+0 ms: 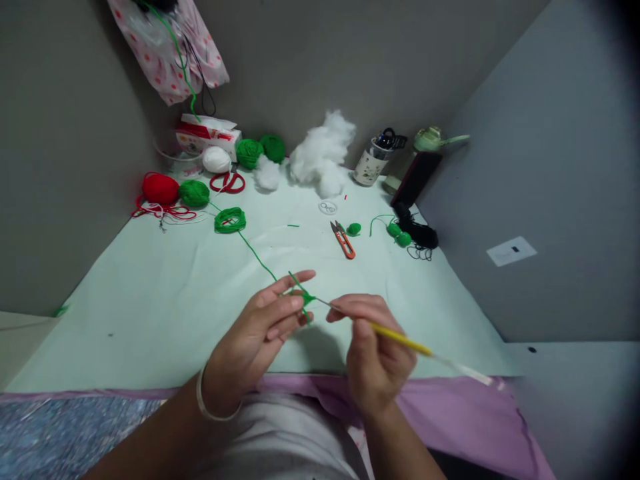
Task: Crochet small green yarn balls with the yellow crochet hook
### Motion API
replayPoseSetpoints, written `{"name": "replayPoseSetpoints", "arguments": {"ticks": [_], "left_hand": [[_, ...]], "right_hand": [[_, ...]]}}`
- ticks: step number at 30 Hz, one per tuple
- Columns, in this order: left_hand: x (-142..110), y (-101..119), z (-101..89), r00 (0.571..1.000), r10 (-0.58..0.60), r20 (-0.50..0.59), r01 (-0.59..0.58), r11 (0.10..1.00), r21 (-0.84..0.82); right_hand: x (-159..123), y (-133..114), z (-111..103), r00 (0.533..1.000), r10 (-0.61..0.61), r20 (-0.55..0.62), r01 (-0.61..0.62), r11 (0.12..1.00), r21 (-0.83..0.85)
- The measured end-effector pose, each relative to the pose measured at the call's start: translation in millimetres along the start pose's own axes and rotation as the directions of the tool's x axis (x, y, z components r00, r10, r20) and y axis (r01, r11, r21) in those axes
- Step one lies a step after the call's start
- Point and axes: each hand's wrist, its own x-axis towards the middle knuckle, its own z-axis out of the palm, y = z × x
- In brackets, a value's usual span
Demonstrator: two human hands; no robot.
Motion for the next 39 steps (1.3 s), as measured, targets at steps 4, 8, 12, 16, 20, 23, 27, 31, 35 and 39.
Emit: {"name": "replayPoseSetpoints", "arguments": {"ticks": [4, 8, 12, 16, 20, 23, 27, 31, 35, 39], "left_hand": [[-0.4, 1.3, -1.9, 0.994, 0.11, -0.028, -0.106, 0.986, 0.126], [-1.7, -3.1, -1.6, 0.983, 0.183, -0.023, -0.174, 0.961, 0.214], [-2.3, -3.7, -4.0, 0.977, 0.207, -0.042, -0.191, 0.952, 0.239], [-2.1, -3.8, -6.7, 0.981, 0.185, -0.059, -0.162, 0.947, 0.279], [-2.3, -4.6, -7.6, 0.98, 0.182, -0.084, -0.149, 0.942, 0.302], [-3.2, -5.0, -6.9, 0.977, 0.189, -0.1, -0.151, 0.941, 0.304], [-3.5, -5.8, -5.4, 0.973, 0.199, -0.115, -0.157, 0.941, 0.3], [-2.6, -6.8, -5.8, 0.973, 0.212, -0.091, -0.178, 0.942, 0.286], [-2.1, -7.6, -6.0, 0.972, 0.221, -0.075, -0.191, 0.938, 0.288], [-1.5, -8.2, -4.2, 0.974, 0.218, -0.058, -0.192, 0.938, 0.288]], "right_hand": [[9.3, -4.3, 3.2, 0.961, 0.272, 0.045, -0.267, 0.877, 0.399], [11.5, -2.0, 6.8, 0.935, 0.347, 0.069, -0.334, 0.802, 0.495], [10.0, -0.1, 6.5, 0.932, 0.362, 0.023, -0.326, 0.807, 0.492], [8.4, -0.4, 4.8, 0.94, 0.33, -0.083, -0.272, 0.875, 0.399], [6.5, -1.9, 2.3, 0.955, 0.264, -0.132, -0.214, 0.927, 0.308], [4.7, -2.9, 1.7, 0.964, 0.258, -0.065, -0.226, 0.924, 0.308], [2.1, -3.1, 3.4, 0.957, 0.288, -0.025, -0.265, 0.911, 0.317], [1.3, -2.3, 5.5, 0.961, 0.276, -0.013, -0.255, 0.904, 0.343], [2.0, -2.3, 6.2, 0.963, 0.271, -0.015, -0.25, 0.906, 0.342], [3.0, -3.6, 6.6, 0.964, 0.264, -0.019, -0.245, 0.918, 0.313]]}}
